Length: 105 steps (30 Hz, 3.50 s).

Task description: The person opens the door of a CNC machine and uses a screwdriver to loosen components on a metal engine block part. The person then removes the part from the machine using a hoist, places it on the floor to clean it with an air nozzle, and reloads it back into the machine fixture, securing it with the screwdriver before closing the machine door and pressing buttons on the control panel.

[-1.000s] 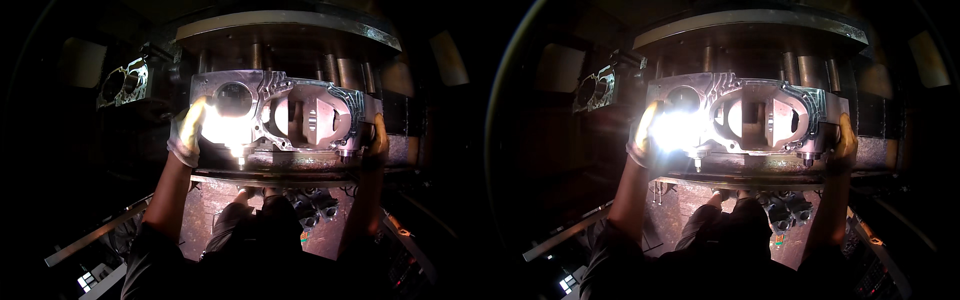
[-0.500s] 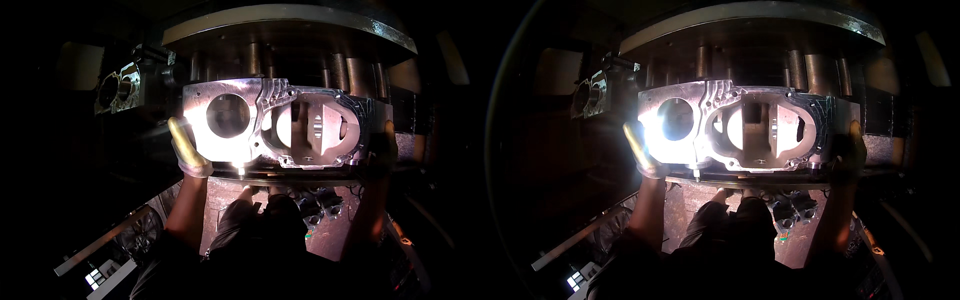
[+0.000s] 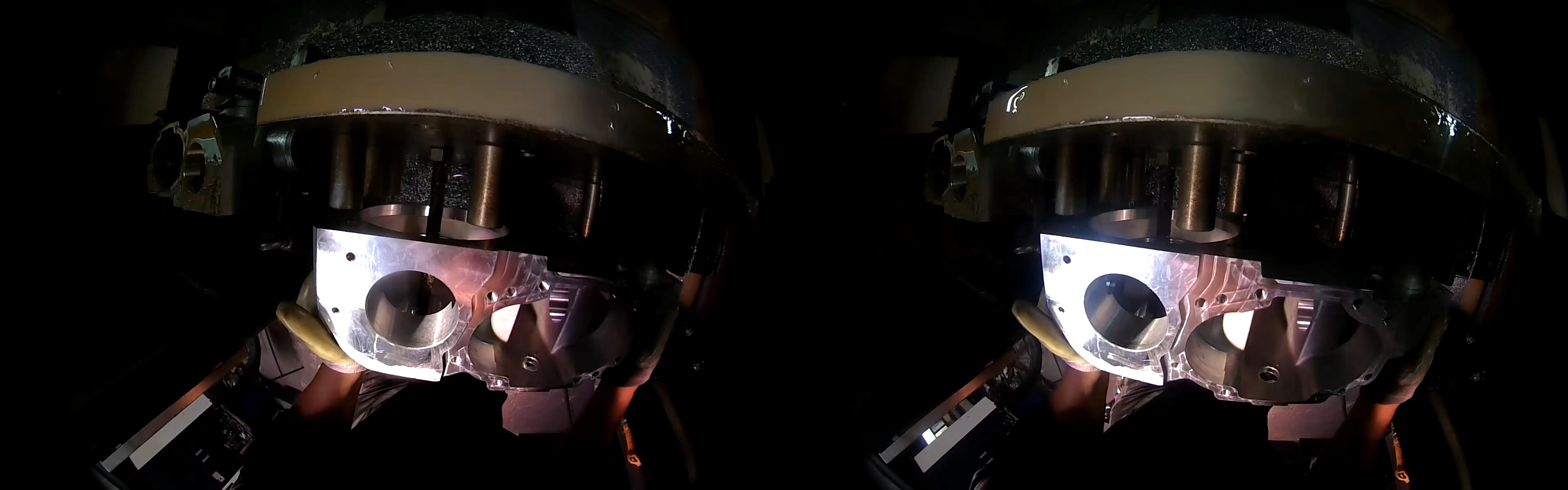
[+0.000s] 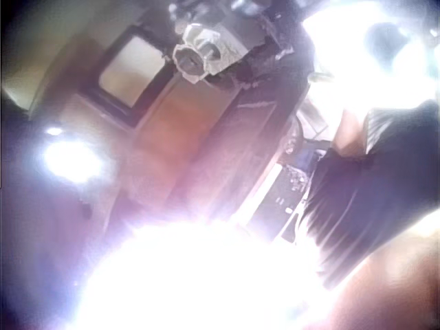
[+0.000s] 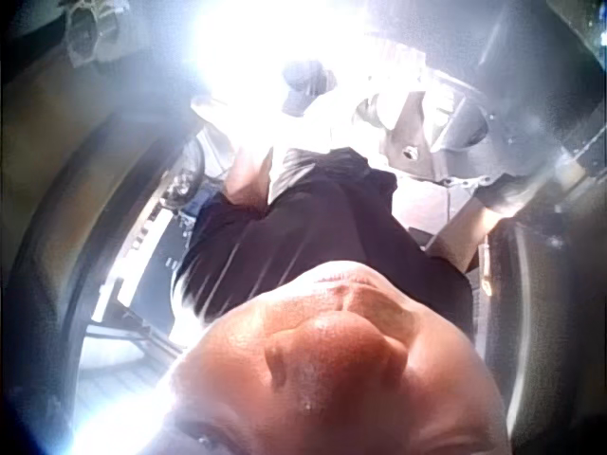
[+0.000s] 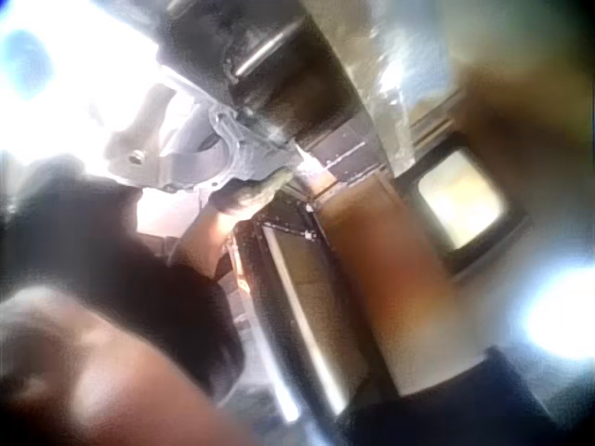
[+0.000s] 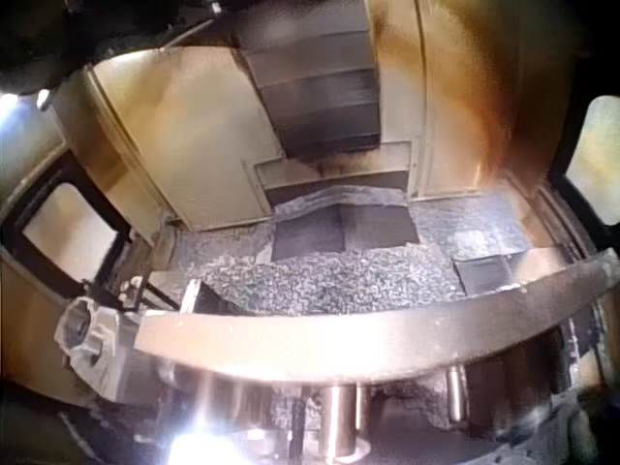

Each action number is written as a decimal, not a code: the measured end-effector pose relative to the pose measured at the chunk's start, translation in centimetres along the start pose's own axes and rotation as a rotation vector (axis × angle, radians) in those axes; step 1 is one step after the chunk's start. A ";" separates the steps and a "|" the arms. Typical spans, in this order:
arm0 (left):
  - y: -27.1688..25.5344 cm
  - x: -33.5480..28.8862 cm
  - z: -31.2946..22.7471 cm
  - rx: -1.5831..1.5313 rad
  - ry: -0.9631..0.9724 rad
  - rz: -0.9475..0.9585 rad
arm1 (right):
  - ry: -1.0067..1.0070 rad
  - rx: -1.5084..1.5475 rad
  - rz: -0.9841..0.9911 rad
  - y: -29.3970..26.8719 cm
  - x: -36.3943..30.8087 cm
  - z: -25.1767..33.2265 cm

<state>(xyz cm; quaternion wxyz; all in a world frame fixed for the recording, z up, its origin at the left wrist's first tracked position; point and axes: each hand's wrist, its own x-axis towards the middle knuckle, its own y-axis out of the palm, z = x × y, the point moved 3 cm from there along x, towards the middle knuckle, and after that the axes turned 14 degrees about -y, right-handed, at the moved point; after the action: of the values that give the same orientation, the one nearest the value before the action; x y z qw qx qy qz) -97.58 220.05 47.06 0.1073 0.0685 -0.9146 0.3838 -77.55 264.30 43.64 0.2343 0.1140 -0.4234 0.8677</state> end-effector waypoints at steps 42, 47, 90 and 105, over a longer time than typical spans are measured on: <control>-2.6 0.3 2.6 -0.795 -0.561 0.171 | 0.896 0.524 -0.519 -3.9 -8.0 -1.2; -3.7 -4.1 16.3 -0.662 -1.204 0.134 | 1.058 1.409 -0.105 -1.7 -23.5 4.5; -7.2 -13.1 -7.4 -0.627 0.297 0.971 | 0.126 0.009 0.475 7.1 -9.3 32.7; 2.9 -10.8 -26.9 -0.106 1.204 0.379 | 0.221 0.404 -0.904 2.1 -5.5 13.6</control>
<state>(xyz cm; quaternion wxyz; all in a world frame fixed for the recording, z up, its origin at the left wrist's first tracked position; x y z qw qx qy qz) -83.82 241.82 60.78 0.5366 -0.3278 -0.7080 0.3215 -73.87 250.77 48.36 0.6032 0.2363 -0.1281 0.7509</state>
